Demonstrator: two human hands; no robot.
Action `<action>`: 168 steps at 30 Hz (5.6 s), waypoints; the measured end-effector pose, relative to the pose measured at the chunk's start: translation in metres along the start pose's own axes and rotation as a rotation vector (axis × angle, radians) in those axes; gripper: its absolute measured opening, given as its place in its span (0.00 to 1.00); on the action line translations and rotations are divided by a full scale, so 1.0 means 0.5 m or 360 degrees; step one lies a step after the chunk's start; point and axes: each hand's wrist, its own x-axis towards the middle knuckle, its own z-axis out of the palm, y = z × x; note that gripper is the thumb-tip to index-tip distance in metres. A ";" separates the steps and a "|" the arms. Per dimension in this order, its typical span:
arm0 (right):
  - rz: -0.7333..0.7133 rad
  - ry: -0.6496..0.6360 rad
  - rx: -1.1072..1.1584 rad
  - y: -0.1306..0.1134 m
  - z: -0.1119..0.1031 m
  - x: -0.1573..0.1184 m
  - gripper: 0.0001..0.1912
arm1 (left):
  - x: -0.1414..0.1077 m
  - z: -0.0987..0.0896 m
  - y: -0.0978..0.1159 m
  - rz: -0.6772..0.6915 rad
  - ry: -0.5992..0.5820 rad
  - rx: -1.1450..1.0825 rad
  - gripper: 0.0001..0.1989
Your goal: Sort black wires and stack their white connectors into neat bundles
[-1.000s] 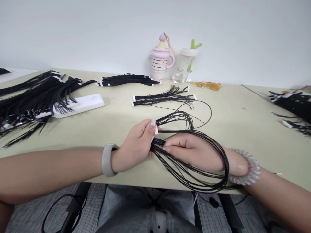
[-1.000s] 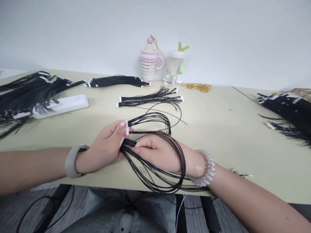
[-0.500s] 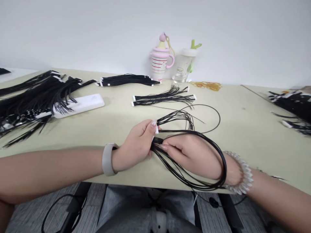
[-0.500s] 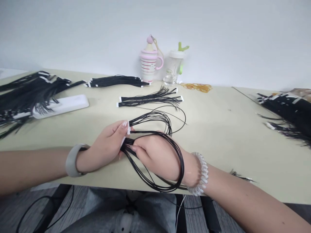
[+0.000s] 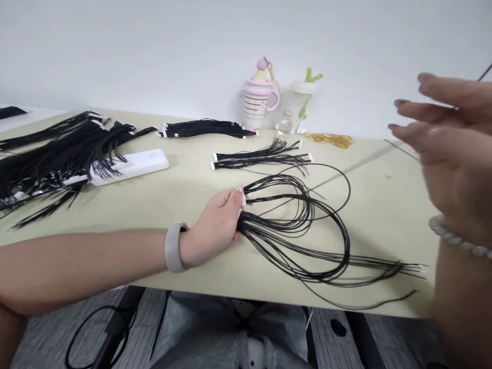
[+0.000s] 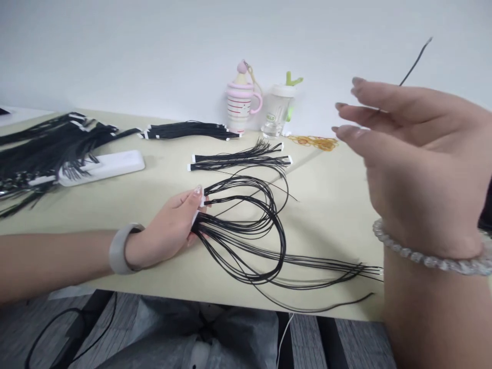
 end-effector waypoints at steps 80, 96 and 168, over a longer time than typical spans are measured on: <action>0.0182 -0.2084 -0.0993 -0.016 0.048 -0.062 0.24 | 0.000 0.000 -0.002 -0.0085 0.0041 -0.0116 0.18; 0.0001 -0.1825 -0.0090 -0.003 0.135 -0.121 0.17 | -0.006 -0.003 0.013 0.0087 -0.0044 0.0190 0.19; -0.0228 -0.1285 -0.0359 0.013 0.117 -0.088 0.08 | -0.009 -0.004 0.008 0.0161 -0.0222 0.0159 0.19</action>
